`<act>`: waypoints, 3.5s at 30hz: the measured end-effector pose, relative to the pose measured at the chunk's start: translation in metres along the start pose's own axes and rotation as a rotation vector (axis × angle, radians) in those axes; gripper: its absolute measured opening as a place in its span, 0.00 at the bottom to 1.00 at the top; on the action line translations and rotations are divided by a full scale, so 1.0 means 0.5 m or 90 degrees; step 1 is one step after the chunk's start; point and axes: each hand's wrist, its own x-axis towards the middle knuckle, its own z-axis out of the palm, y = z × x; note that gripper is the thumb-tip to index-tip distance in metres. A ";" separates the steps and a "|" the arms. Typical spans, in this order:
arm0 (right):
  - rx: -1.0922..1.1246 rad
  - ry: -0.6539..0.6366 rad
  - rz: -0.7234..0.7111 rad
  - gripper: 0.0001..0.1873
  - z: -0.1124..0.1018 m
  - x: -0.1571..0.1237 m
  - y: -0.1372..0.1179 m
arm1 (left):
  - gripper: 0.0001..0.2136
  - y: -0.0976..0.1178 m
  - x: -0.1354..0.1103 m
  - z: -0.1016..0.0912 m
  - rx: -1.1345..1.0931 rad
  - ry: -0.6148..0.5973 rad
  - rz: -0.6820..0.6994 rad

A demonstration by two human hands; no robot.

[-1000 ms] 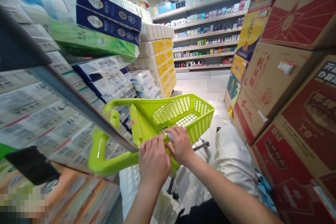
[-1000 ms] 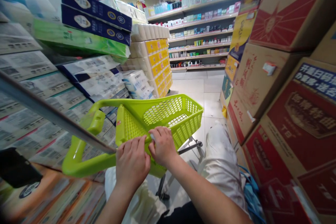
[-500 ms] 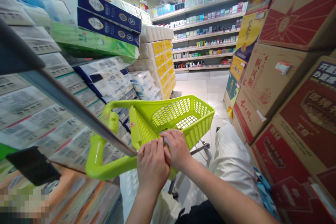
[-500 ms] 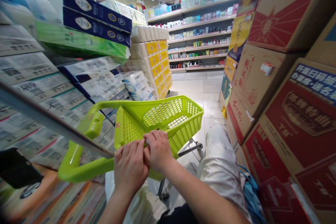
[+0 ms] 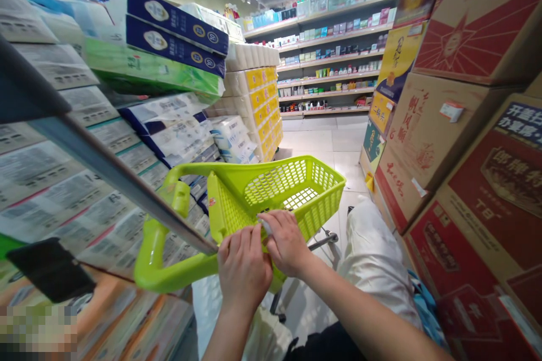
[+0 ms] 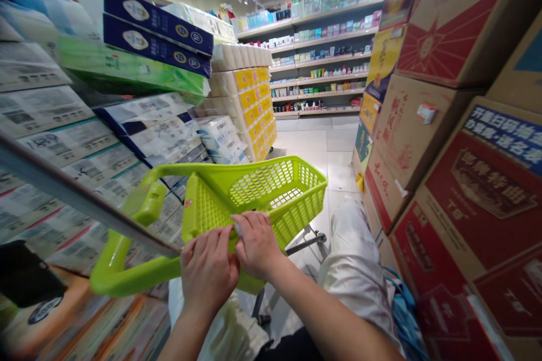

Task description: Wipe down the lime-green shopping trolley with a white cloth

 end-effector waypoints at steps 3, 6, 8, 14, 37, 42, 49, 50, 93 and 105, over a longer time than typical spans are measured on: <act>-0.009 -0.016 -0.026 0.30 -0.003 -0.007 0.019 | 0.20 -0.003 -0.002 -0.001 0.001 0.002 0.001; -0.045 0.012 -0.005 0.29 -0.010 -0.013 0.052 | 0.20 -0.002 -0.001 -0.002 0.001 0.008 0.001; -0.063 0.041 0.028 0.28 -0.007 -0.014 0.056 | 0.20 -0.001 -0.001 -0.002 0.002 0.007 -0.001; -0.025 0.038 0.023 0.27 0.020 -0.003 -0.002 | 0.20 -0.003 -0.001 0.003 -0.002 0.000 -0.003; -0.090 0.050 0.038 0.22 -0.013 -0.006 0.072 | 0.20 -0.005 -0.004 0.003 -0.004 0.007 -0.013; -0.059 0.053 0.062 0.23 0.007 -0.003 0.027 | 0.20 -0.004 -0.002 0.005 -0.008 0.015 -0.015; -0.076 0.019 -0.009 0.22 -0.014 -0.005 0.064 | 0.20 -0.009 -0.006 0.000 -0.004 0.014 -0.009; -0.088 0.027 0.003 0.21 -0.020 -0.006 0.078 | 0.20 -0.009 -0.007 0.001 -0.006 0.014 -0.011; -0.058 -0.033 0.010 0.21 -0.015 0.010 0.025 | 0.20 -0.023 0.002 0.013 -0.014 0.040 0.017; -0.087 -0.005 0.032 0.22 0.011 0.016 0.015 | 0.17 -0.051 0.020 0.019 0.006 0.037 0.011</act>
